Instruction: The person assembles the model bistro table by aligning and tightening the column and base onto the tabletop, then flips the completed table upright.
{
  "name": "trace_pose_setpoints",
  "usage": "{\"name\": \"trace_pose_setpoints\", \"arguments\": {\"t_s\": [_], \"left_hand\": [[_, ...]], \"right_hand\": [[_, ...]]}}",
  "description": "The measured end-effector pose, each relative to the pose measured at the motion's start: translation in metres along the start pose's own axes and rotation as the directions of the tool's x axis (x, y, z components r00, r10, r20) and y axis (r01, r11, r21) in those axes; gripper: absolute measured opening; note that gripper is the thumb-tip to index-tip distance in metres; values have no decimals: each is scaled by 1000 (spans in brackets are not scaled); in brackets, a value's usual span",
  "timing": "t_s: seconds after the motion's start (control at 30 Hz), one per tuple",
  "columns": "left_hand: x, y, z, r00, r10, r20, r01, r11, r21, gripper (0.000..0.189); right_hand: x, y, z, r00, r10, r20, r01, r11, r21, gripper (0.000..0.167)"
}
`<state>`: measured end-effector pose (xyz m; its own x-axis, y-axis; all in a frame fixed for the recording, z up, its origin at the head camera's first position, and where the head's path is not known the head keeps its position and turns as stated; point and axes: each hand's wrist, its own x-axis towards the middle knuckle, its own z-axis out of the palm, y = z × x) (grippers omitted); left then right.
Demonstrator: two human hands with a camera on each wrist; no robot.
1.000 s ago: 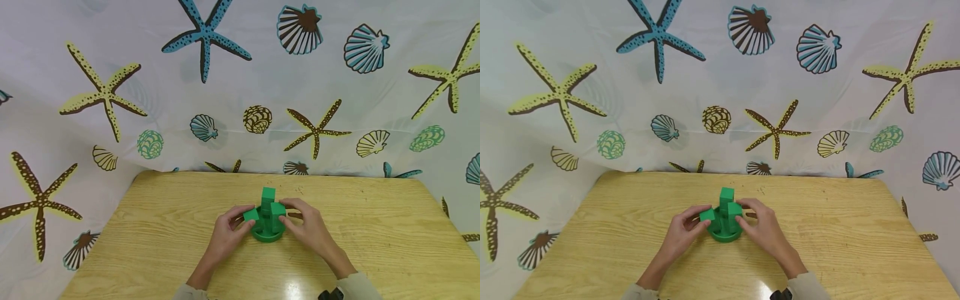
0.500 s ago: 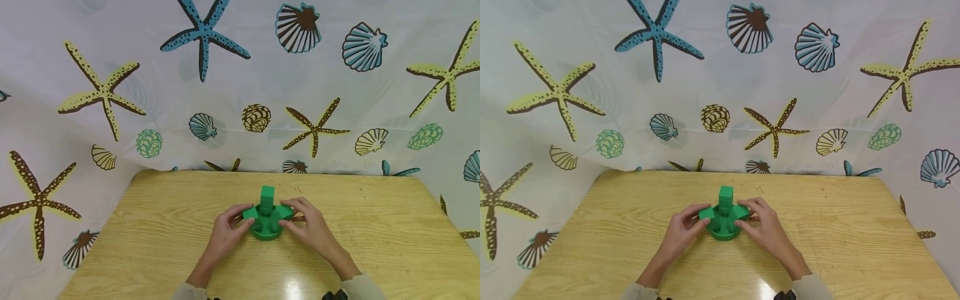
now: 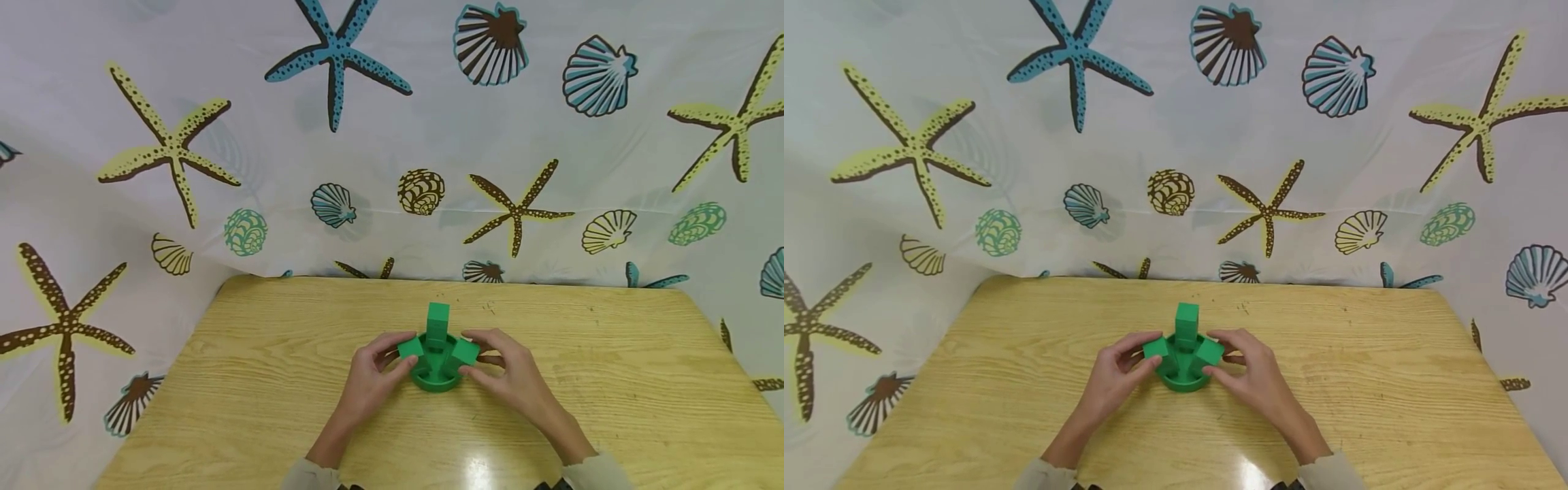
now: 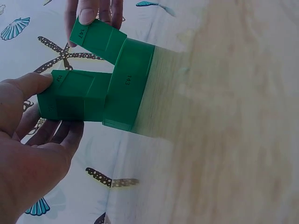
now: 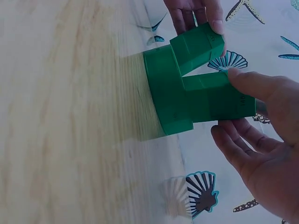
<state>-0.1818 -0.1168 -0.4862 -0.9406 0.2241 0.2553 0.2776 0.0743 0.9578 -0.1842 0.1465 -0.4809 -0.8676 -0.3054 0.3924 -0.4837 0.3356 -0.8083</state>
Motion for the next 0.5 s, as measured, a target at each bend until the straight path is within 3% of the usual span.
{"name": "trace_pose_setpoints", "arguments": {"t_s": [0.23, 0.5], "left_hand": [[1, -2, -1, 1000, 15, 14, -15, 1000, 3, 37], [1, -2, -2, 999, 41, 17, -41, 999, 8, 37]], "right_hand": [[2, -1, 6, 1000, 3, 19, -2, 1000, -24, 53], [3, 0, 8, 996, 66, 58, -71, 995, 73, 50]]}}
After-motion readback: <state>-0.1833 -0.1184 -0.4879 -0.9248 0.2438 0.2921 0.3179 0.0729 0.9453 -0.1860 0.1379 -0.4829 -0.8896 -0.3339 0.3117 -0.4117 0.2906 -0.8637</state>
